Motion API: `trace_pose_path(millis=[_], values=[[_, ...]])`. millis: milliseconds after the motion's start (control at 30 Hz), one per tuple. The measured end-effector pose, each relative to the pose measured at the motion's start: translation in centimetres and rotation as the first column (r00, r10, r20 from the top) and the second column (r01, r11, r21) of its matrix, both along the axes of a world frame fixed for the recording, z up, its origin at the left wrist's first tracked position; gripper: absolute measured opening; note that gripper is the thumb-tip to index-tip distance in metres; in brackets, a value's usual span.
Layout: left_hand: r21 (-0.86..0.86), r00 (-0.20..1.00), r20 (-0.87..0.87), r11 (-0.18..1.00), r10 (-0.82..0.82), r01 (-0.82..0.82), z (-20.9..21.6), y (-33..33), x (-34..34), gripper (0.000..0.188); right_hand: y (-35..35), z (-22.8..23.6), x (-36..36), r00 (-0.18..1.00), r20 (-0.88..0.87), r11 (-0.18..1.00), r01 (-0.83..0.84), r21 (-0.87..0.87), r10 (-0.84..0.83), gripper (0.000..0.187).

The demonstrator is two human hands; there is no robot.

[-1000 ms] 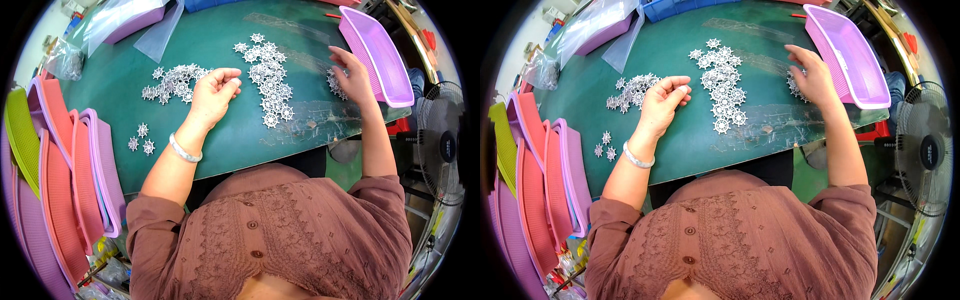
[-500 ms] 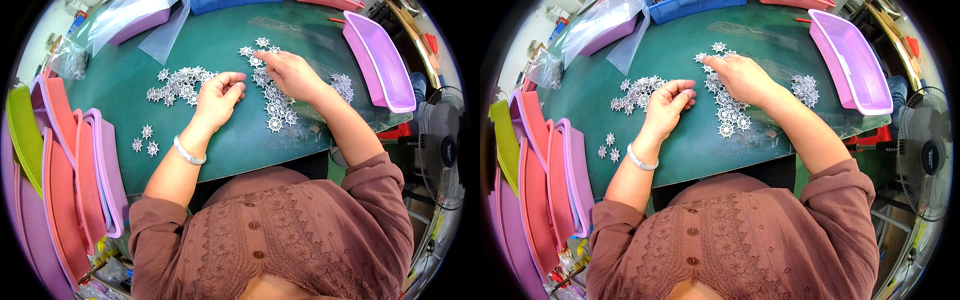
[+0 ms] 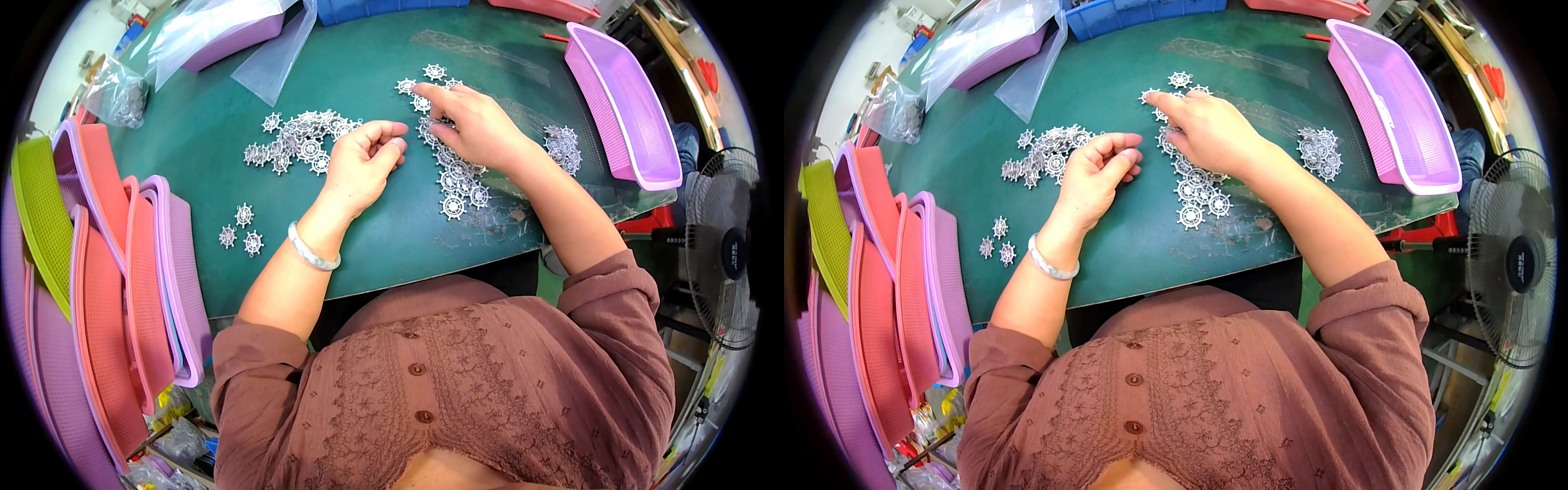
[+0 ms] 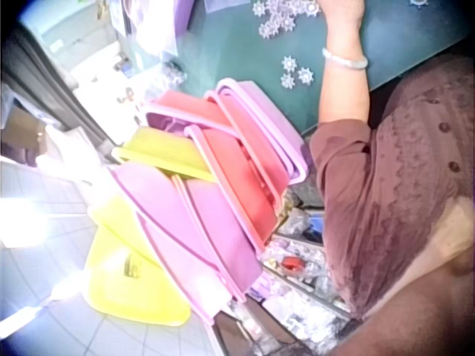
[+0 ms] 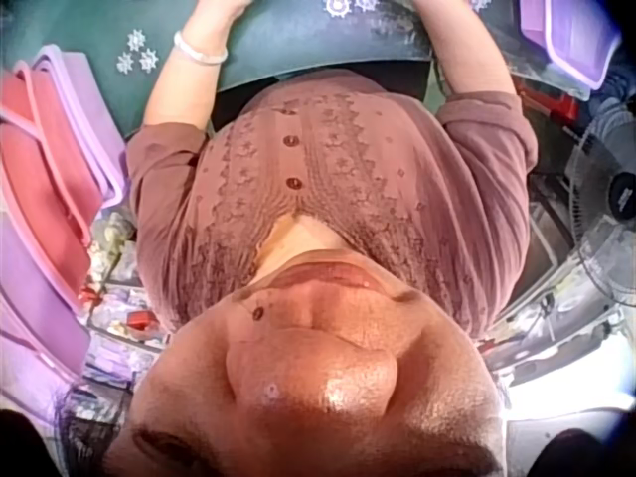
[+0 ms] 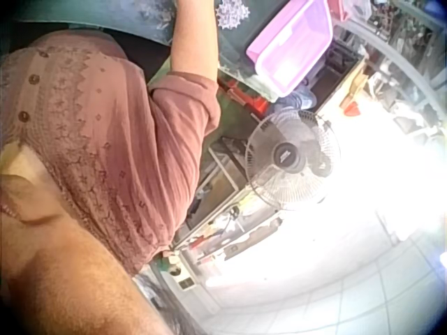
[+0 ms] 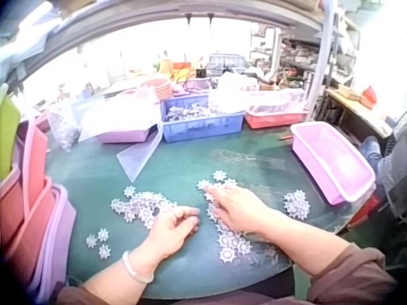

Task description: The person sits at a green worktable and repeatedly picks up small silver ship-wheel-shaped metal pieces. They connect the pieces by hand, forming small clusters, and place the assembled units back on the table. The person continues this process throughout the clip, handling the parts one at a time.

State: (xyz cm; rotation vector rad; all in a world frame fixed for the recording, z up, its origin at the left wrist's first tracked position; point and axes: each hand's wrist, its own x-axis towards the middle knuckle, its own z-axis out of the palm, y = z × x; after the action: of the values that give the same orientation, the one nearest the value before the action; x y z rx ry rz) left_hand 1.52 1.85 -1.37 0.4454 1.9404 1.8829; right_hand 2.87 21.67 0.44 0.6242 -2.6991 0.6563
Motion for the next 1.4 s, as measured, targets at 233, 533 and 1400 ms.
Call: trace_pose_path(millis=[233,533,1400], values=[[0.070,0.996,0.088,0.997,0.025,-0.031,0.3,-0.1,0.0,0.022,-0.3,0.8,-0.3,0.995,-0.094,0.992,0.008,-0.126,-0.020,0.044],[0.396,0.917,0.364,0.918,-0.166,0.009,1.0,-1.2,-0.7,0.016,-2.3,1.8,0.1,0.980,-0.104,0.840,-0.201,-0.504,0.172,0.043],[0.274,0.985,0.164,0.956,0.060,-0.104,0.9,-0.7,-0.2,0.013,-1.7,-0.3,0.6,0.924,0.225,0.511,0.038,-0.859,0.309,0.046]])
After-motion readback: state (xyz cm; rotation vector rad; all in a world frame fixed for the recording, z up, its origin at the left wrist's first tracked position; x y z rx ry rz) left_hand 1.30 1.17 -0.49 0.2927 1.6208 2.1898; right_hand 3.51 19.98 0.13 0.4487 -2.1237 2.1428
